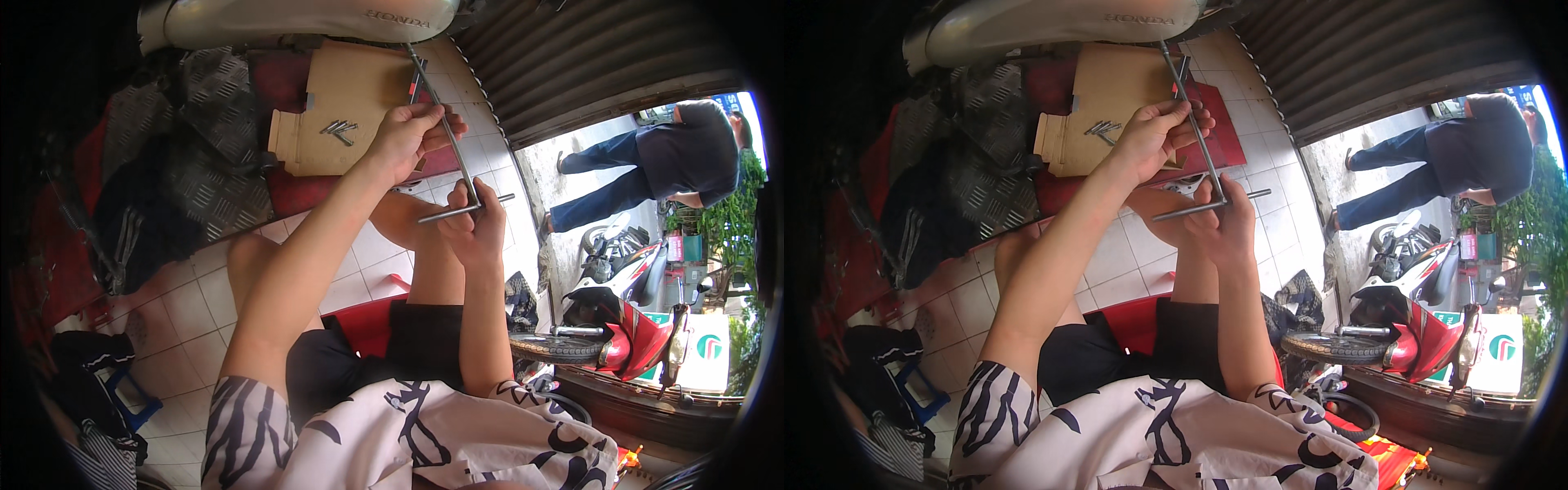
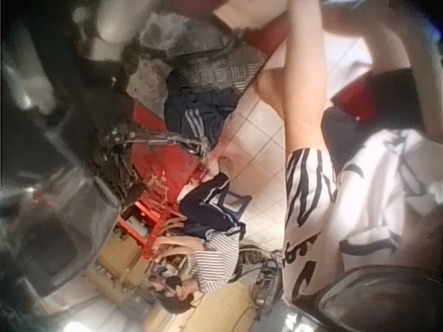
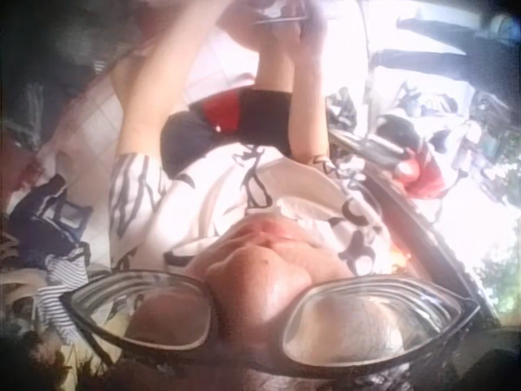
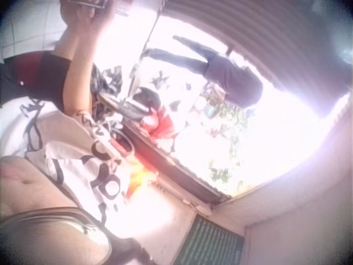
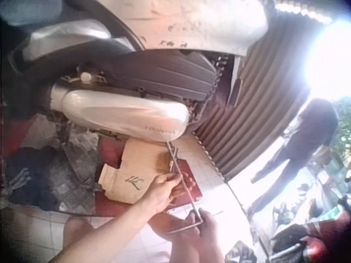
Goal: The person uses a T-handle wrench to loosen and tighten bolts on the side panel of a scooter. They repeatedly adjust the tool and reposition their hands to access different fasteners on the vehicle's body.
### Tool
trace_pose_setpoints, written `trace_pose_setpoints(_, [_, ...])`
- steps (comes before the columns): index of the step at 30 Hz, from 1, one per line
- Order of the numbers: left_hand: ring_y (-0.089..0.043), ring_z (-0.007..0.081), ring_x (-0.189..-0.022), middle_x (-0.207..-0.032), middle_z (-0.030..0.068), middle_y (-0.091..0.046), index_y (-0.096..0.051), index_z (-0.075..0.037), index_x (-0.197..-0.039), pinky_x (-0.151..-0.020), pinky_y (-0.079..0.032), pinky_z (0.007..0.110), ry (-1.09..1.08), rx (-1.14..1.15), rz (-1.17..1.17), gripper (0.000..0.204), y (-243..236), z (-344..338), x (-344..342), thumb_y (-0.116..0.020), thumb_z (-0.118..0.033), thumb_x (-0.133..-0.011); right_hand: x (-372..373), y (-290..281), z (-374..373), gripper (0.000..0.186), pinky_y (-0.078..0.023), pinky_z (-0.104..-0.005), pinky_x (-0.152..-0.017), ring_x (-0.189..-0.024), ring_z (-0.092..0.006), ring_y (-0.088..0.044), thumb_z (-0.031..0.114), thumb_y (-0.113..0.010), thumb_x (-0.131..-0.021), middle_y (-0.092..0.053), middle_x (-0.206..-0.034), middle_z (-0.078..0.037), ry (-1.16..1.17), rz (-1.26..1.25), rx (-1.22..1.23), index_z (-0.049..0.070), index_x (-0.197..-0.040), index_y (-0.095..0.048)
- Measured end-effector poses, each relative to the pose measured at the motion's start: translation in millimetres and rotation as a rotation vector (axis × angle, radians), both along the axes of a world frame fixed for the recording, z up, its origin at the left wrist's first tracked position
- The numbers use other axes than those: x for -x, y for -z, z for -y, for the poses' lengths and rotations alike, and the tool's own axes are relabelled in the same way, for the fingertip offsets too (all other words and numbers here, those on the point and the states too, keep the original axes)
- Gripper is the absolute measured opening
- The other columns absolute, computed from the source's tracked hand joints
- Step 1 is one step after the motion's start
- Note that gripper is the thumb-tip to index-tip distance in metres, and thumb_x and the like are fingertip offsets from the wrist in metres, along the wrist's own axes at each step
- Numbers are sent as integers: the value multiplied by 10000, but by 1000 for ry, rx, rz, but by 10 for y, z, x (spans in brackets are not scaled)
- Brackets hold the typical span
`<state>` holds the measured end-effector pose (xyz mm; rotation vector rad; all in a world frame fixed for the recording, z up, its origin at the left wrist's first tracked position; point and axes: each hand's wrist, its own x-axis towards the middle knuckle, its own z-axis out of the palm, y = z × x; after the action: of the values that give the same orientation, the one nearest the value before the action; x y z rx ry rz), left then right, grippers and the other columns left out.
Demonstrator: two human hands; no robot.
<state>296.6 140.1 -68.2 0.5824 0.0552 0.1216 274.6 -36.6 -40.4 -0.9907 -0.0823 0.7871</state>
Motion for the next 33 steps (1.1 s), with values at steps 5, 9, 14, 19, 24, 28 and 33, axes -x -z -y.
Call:
trace_pose_setpoints(5, [-684,236,-923,-969,135,-680,-605,27,-1037,-819,-565,332,77,-358,-106,215,-67,-203,38,-513,-160,-985,-102,-25,5,338,-210,-254,-388,-372,-100,-227,257,-357,-1002,-300,-485,36,-27,-366,-457,79,-726,-438])
trace_pose_setpoints(9, [-682,321,-861,-925,183,-693,-677,8,-922,-749,-538,390,-356,-1566,-91,179,128,-382,122,-635,-159,-874,-23,-8,0,301,-209,-244,-398,-389,-71,-213,258,-360,-996,-286,-505,47,153,-85,-62,97,-756,-442])
trace_pose_setpoints(14, [-641,372,-908,-917,218,-665,-694,8,-910,-811,-508,417,-250,-1805,-248,202,859,-732,184,-696,0,-708,-108,-16,50,306,-259,-242,-436,-420,-72,-290,265,-376,-983,-358,-523,39,-35,-266,-324,71,-782,-501])
trace_pose_setpoints(19, [-610,389,-877,-878,208,-626,-657,43,-827,-775,-491,432,-344,-1821,-107,126,980,-688,225,-639,81,-708,22,-219,337,309,-259,-227,-461,-475,-65,-324,256,-403,-980,-403,-570,35,-55,54,-40,37,-816,-547])
trace_pose_setpoints(24, [-628,338,-832,-861,166,-639,-653,18,-878,-715,-500,393,-442,-2039,-19,90,821,-671,272,-627,10,-793,250,-284,797,353,-442,-247,-620,-628,-90,-482,254,-395,-1000,-543,-719,-31,-108,495,282,-21,-931,-606])
trace_pose_setpoints(28, [-649,157,-797,-851,71,-652,-647,-3,-920,-665,-498,278,-167,-1265,-233,122,493,-481,199,-648,-120,-885,462,-338,1178,395,-480,-269,-718,-648,-85,-460,282,-404,-1016,-483,-674,6,-109,603,358,-55,-1098,-593])
trace_pose_setpoints(33, [-605,85,-708,-847,36,-651,-657,0,-954,-647,-469,219,-167,-692,-145,114,215,-411,290,-643,-100,-903,608,-285,1446,352,-253,-217,-520,-564,-49,-289,216,-449,-999,-317,-635,69,18,364,245,-85,-1122,-582])
